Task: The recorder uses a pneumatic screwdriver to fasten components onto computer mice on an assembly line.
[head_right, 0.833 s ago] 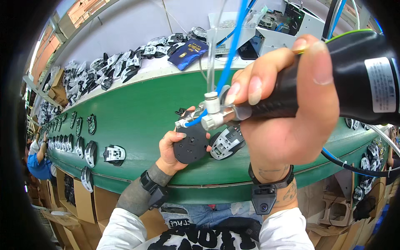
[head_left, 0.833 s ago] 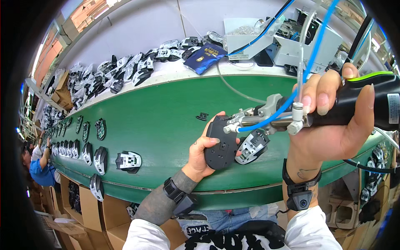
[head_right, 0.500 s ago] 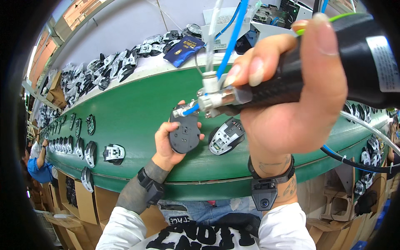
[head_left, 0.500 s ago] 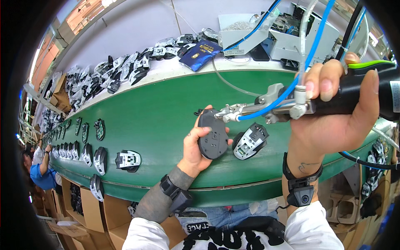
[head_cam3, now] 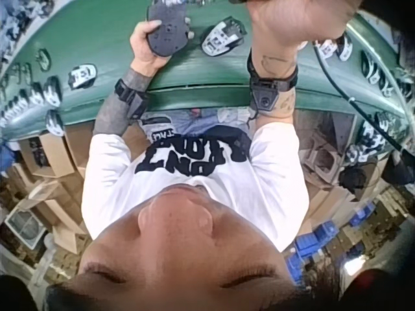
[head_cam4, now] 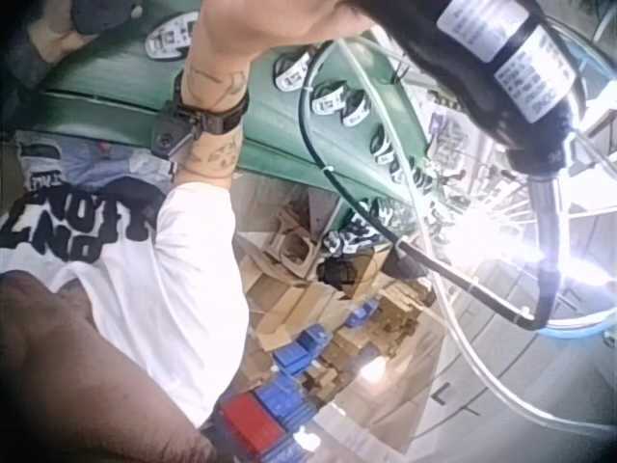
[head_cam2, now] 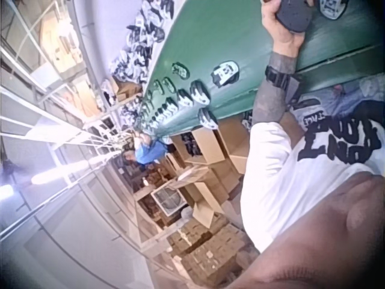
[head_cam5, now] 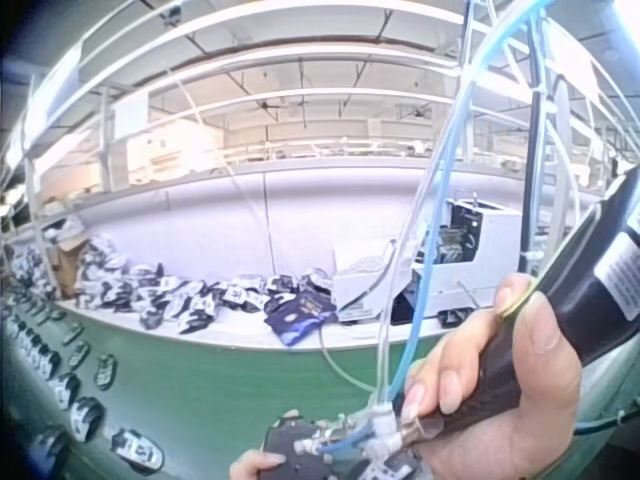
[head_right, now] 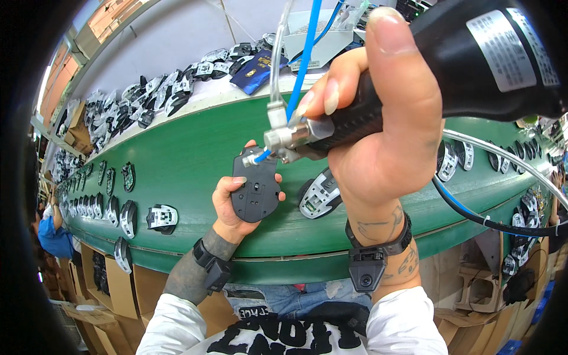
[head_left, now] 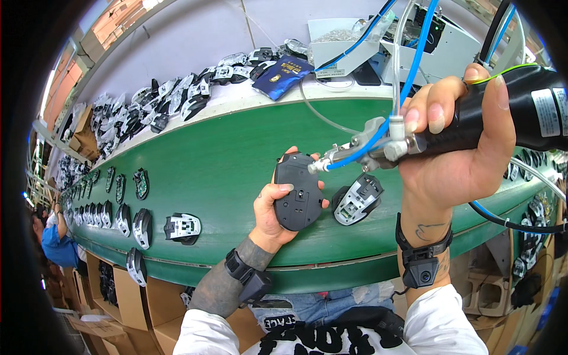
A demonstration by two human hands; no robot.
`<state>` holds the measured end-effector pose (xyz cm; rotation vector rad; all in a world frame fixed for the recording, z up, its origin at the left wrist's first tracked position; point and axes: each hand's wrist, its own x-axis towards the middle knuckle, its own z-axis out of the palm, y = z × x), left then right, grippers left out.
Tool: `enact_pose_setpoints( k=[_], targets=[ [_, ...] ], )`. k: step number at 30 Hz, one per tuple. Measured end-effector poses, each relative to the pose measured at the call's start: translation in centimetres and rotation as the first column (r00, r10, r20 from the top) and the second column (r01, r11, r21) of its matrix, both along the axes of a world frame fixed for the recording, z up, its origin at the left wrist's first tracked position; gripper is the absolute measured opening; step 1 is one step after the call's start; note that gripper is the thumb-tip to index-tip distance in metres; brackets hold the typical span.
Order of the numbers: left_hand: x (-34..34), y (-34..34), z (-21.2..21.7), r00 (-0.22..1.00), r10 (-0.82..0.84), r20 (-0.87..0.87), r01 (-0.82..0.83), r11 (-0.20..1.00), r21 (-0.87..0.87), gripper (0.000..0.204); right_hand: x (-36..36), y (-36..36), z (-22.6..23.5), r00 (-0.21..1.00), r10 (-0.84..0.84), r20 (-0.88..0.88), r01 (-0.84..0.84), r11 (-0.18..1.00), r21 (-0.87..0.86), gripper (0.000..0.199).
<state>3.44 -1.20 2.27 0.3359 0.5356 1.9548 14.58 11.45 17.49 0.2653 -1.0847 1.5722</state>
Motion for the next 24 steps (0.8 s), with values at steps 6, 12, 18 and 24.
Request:
enact_pose_setpoints(
  k=[6,12,18,24],
  targets=[
    [-0.1,0.0,0.3,0.999,-0.037,-0.005,0.037,0.999,0.038,0.07,0.0,1.2,-0.7,0.987,-0.057,0.152,0.062,0.998,-0.026,0.029],
    [-2.4,0.2,-0.4,0.973,0.208,-0.104,-0.223,0.962,-0.159,0.061,1.4,1.1,0.0,0.991,0.125,0.049,-0.126,0.992,0.014,0.034],
    [-3.3,0.0,-0.7,0.955,0.297,0.002,-0.296,0.952,-0.073,0.054,0.2,-1.7,-0.8,0.956,0.246,0.157,-0.239,0.969,-0.067,0.037],
    [-3.4,-0.3,-0.9,0.964,0.221,0.147,-0.216,0.975,-0.045,0.056,-0.2,-2.6,-0.8,0.952,0.232,0.198,-0.228,0.973,-0.044,0.038]
  ],
)
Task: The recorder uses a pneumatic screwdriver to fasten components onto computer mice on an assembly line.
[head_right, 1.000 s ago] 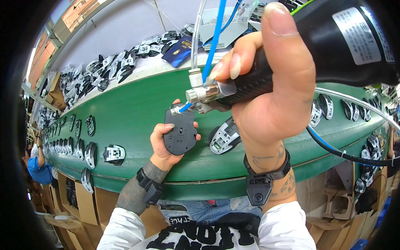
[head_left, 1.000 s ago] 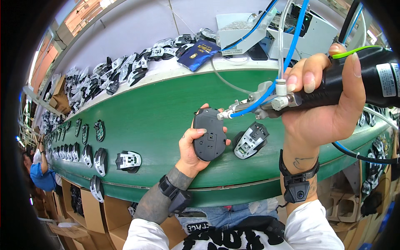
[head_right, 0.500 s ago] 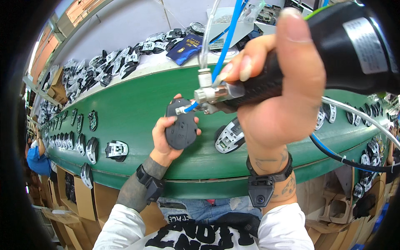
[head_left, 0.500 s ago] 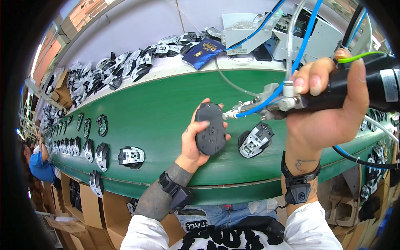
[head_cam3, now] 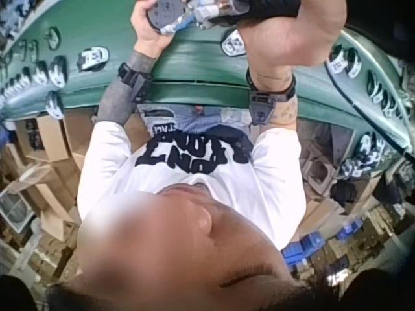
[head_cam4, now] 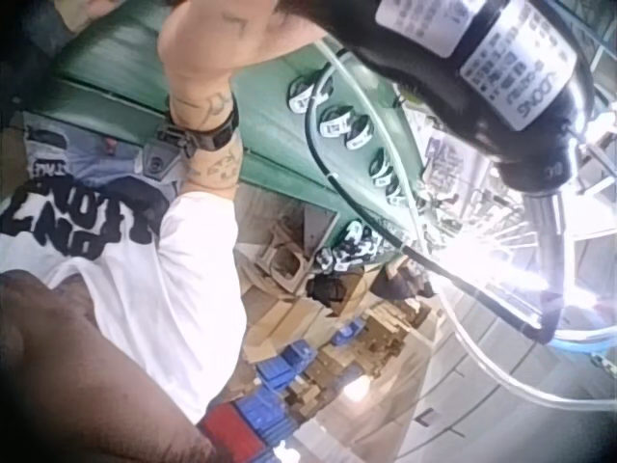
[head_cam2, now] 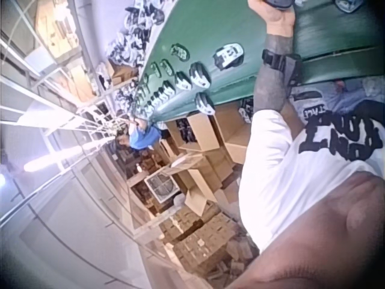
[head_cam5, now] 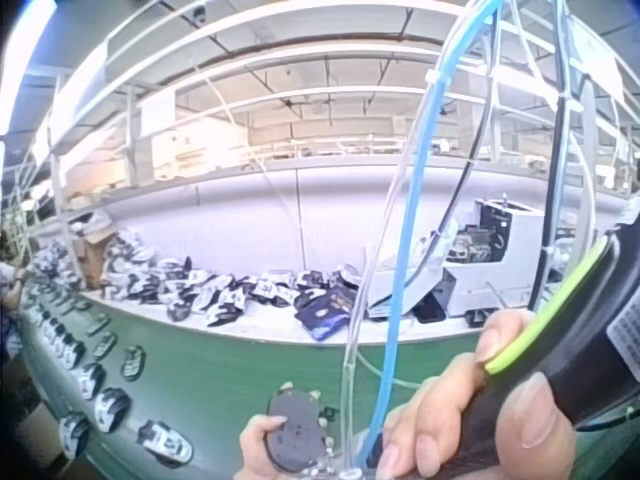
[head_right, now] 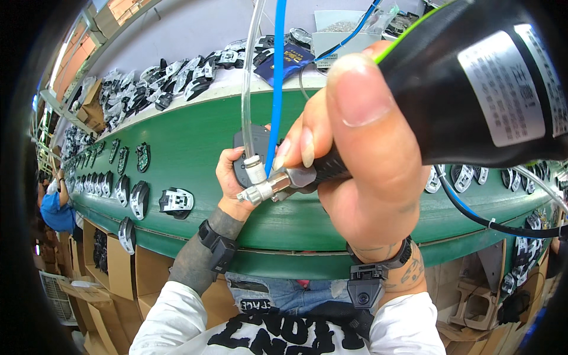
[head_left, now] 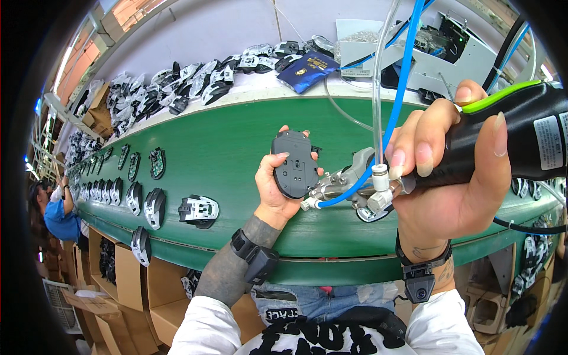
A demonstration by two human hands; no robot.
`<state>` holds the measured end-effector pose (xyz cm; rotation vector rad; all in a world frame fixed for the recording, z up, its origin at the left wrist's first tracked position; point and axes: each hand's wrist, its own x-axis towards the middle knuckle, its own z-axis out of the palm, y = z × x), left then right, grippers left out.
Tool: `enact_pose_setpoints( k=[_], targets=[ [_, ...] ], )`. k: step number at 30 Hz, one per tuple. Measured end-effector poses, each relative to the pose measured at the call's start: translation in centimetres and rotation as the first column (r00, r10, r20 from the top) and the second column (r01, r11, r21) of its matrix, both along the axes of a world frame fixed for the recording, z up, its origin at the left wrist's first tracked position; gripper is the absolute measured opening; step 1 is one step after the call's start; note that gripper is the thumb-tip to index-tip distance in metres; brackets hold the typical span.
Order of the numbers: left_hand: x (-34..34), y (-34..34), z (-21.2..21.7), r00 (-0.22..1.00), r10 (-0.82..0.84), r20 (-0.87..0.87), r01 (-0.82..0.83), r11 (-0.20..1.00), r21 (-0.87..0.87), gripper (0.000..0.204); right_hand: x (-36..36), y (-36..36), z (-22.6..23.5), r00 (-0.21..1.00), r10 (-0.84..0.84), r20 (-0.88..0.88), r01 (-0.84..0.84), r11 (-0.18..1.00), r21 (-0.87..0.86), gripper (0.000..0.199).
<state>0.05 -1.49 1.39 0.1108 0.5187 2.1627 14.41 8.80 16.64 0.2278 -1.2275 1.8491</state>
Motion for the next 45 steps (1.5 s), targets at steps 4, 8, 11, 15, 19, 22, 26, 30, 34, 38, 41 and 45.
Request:
enact_pose_setpoints(
  k=[4,8,11,15,19,22,26,30,34,38,41,45],
  targets=[
    [0.5,0.3,0.7,0.993,0.031,-0.112,-0.029,0.999,0.017,0.056,0.1,0.3,0.0,0.999,-0.019,-0.027,0.019,1.0,-0.003,0.037],
    [0.8,0.2,1.2,0.993,0.036,-0.112,-0.034,0.999,0.027,0.056,-0.2,0.6,-0.3,1.0,-0.004,-0.028,0.005,1.0,0.013,0.036],
    [0.9,0.1,1.3,0.994,0.034,-0.1,-0.03,0.999,0.034,0.056,-0.6,0.4,-0.7,0.999,0.018,-0.047,-0.017,1.0,0.012,0.036],
    [0.8,0.1,1.1,0.996,0.057,-0.07,-0.056,0.998,0.029,0.055,-0.7,0.7,-0.9,0.999,0.019,-0.041,-0.016,0.998,0.06,0.036],
    [0.2,0.1,-0.2,0.98,0.12,-0.157,-0.139,0.984,-0.113,0.054,0.4,0.7,0.1,0.996,0.027,-0.084,-0.03,0.999,-0.035,0.036],
    [0.2,0.4,-0.5,0.984,0.105,-0.145,-0.127,0.979,-0.158,0.054,1.5,1.3,0.6,0.985,0.054,-0.166,-0.051,0.998,0.021,0.038],
    [0.5,0.7,-0.6,0.995,0.058,-0.078,-0.067,0.99,-0.124,0.053,0.5,0.2,0.0,0.985,0.058,-0.161,-0.069,0.996,-0.064,0.039],
    [1.1,0.9,0.2,1.0,0.01,-0.023,-0.012,0.995,-0.1,0.052,-0.1,0.2,-0.2,0.991,0.015,-0.133,-0.02,0.999,-0.038,0.039],
    [1.3,1.3,-0.2,1.0,-0.02,0.008,0.021,0.999,-0.041,0.052,-0.3,0.4,-0.4,0.994,0.03,-0.104,-0.032,0.999,-0.023,0.039],
    [1.5,0.1,0.4,0.999,-0.02,0.028,0.022,0.997,-0.074,0.053,-0.6,-0.5,0.0,0.995,0.07,-0.065,-0.072,0.997,-0.021,0.038],
    [1.4,-0.2,1.6,0.835,-0.11,-0.539,-0.132,0.911,-0.391,0.057,-0.1,-0.5,0.4,0.991,0.114,-0.069,-0.116,0.993,-0.023,0.038],
    [1.0,-0.2,0.3,0.058,-0.434,-0.899,-0.454,0.79,-0.411,0.061,3.0,2.9,1.6,0.977,0.178,0.114,-0.193,0.971,0.144,0.038]
  ],
)
